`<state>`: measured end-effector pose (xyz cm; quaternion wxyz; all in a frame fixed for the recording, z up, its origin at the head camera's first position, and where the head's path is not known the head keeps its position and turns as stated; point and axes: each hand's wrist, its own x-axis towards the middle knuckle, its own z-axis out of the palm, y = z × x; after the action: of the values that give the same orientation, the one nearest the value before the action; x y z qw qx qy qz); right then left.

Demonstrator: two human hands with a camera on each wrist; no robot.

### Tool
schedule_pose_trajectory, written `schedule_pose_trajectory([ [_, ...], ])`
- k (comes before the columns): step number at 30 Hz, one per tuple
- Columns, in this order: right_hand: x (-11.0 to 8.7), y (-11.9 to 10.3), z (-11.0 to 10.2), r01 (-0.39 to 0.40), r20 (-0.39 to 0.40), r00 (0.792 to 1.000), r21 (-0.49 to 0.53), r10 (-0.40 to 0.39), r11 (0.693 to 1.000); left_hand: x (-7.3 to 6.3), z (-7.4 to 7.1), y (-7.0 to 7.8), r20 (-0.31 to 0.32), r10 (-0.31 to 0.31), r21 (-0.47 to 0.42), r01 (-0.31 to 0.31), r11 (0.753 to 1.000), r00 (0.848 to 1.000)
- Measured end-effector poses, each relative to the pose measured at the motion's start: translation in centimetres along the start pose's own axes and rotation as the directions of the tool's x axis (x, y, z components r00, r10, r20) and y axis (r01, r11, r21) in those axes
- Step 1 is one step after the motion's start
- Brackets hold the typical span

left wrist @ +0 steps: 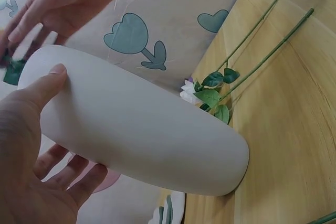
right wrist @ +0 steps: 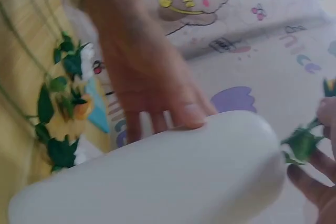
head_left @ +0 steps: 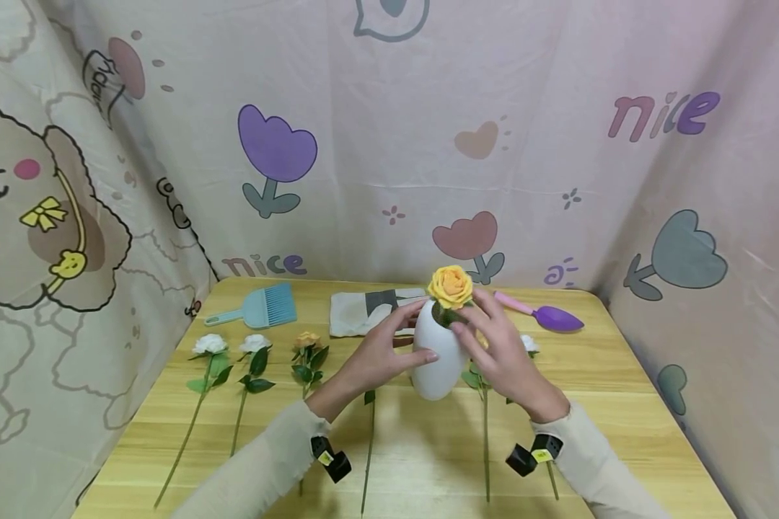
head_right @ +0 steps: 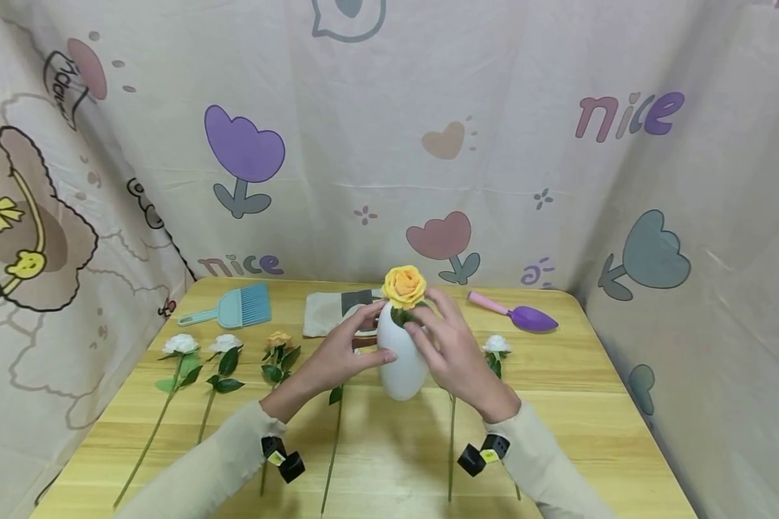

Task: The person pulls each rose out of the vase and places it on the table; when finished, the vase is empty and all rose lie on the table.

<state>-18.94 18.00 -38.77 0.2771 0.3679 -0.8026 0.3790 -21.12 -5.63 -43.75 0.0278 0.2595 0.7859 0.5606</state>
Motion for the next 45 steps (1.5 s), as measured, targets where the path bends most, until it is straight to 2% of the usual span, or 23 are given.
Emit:
schedule_pose_trajectory([
  [4,1.9,-0.1,-1.4,-0.005,-0.183,0.983,0.114,0.025,0.993,0.0,0.0,0.0,-0.009,0.005,-0.016,-0.006,1.0,1.0],
  [8,3.7,-0.5,-3.0,-0.029,-0.299,0.951,0.168,0.079,0.985,-0.1,-0.1,-0.2,-0.009,-0.002,-0.024,0.002,1.0,1.0],
  [13,5.1,-0.8,-5.1,-0.033,-0.438,0.891,0.205,0.122,0.978,-0.1,-0.1,-0.2,-0.006,-0.012,-0.032,0.012,0.999,1.0],
  [15,5.5,-0.8,-6.0,-0.019,-0.493,0.856,0.272,0.156,0.962,-0.1,-0.1,-0.2,-0.007,-0.018,-0.031,0.018,0.999,1.0],
  [17,5.9,-0.7,-7.1,0.008,-0.555,0.809,0.34,0.194,0.94,-0.1,-0.1,-0.2,-0.008,-0.023,-0.029,0.023,0.999,1.0],
  [20,6.6,-0.7,-9.1,0.06,-0.653,0.716,0.408,0.245,0.911,-0.1,-0.1,-0.2,-0.01,-0.025,-0.025,0.024,0.999,1.0],
  [22,6.9,-0.7,-10.5,0.082,-0.712,0.652,0.406,0.259,0.91,-0.2,-0.1,-0.1,-0.011,-0.023,-0.026,0.023,0.999,1.0],
  [24,6.9,-0.4,-11.7,0.083,-0.745,0.601,0.418,0.289,0.905,-0.2,-0.2,-0.1,-0.014,-0.023,-0.025,0.022,0.999,1.0],
  [26,6.4,0.3,-12.9,0.066,-0.748,0.577,0.442,0.327,0.895,-0.3,-0.2,-0.1,-0.017,-0.022,-0.024,0.021,0.999,1.0],
  [28,5.2,1.6,-13.8,0.024,-0.725,0.577,0.475,0.375,0.88,-0.4,-0.2,-0.1,-0.019,-0.022,-0.024,0.021,0.999,1.0],
  [30,3.4,3.1,-14.6,-0.052,-0.662,0.605,0.521,0.442,0.852,-0.4,-0.2,-0.2,-0.021,-0.019,-0.023,0.019,1.0,1.0],
  [32,1.4,4.7,-15.1,-0.149,-0.579,0.644,0.546,0.5,0.824,-0.3,-0.3,-0.2,-0.02,-0.018,-0.026,0.017,1.0,1.0],
  [35,-2.0,7.0,-16.0,-0.319,-0.39,0.7,0.578,0.598,0.751,-0.2,-0.2,-0.2,-0.022,-0.014,-0.028,0.014,1.0,1.0],
  [38,-5.7,9.4,-16.9,-0.465,-0.205,0.729,0.552,0.653,0.692,-0.1,-0.2,-0.1,-0.019,-0.013,-0.032,0.012,0.999,1.0],
  [40,-8.2,11.0,-17.3,-0.554,-0.099,0.729,0.497,0.678,0.668,-0.1,-0.1,-0.1,-0.014,-0.01,-0.033,0.01,0.999,1.0],
  [41,-9.5,11.9,-17.4,-0.59,-0.046,0.721,0.483,0.691,0.647,-0.1,-0.1,0.0,-0.013,-0.013,-0.033,0.012,0.999,1.0],
  [43,-12.2,13.5,-17.6,-0.677,0.048,0.691,0.392,0.721,0.623,-0.1,0.0,0.0,-0.01,-0.014,-0.03,0.014,0.999,1.0],
  [45,-14.6,14.9,-17.6,-0.748,0.128,0.652,0.274,0.748,0.605,0.0,0.0,0.1,-0.011,-0.015,-0.022,0.015,1.0,1.0],
])
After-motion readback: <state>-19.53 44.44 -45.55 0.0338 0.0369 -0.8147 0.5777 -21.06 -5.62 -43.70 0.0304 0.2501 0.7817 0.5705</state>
